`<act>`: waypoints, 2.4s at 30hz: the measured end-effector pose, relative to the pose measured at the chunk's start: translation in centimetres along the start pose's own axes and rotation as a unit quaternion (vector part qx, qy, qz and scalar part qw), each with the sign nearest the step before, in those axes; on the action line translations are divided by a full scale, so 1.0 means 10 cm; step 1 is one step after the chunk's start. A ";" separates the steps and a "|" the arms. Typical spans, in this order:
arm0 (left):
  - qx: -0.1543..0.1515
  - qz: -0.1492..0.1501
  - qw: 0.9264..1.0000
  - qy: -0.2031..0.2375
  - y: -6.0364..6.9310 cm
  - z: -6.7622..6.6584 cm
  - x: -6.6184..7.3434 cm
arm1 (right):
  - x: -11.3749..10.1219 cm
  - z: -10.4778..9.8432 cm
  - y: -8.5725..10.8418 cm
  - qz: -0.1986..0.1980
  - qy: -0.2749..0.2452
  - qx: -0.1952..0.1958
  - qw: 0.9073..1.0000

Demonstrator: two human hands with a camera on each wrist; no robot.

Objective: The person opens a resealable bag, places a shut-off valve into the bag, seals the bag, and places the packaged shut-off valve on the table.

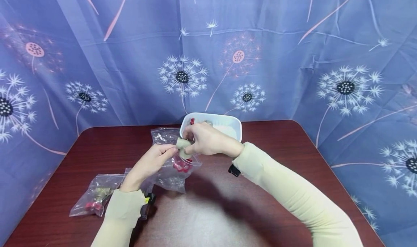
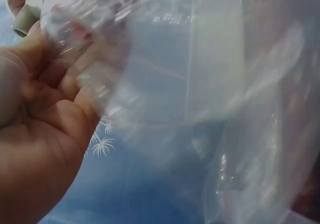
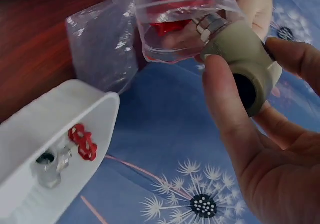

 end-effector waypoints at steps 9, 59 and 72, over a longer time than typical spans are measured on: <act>0.024 -0.018 1.000 0.007 -0.02 0.02 -0.03 | 0.20 0.07 0.09 0.070 -0.062 0.036 0.995; 0.253 -0.020 0.951 0.177 -0.03 0.11 0.44 | 0.37 0.55 0.31 0.086 -0.339 0.152 0.925; 0.282 -0.020 0.939 0.194 -0.03 0.16 0.39 | 0.67 1.20 0.40 0.178 -0.701 -0.132 0.677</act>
Point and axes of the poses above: each hand's wrist, its own y-axis away from the middle knuckle, its own z-axis out of the palm, x = y × z, the point moved 4 cm from there along -y, towards the middle knuckle, and after that the axes turned 5 degrees about z, right-handed, at the moved point
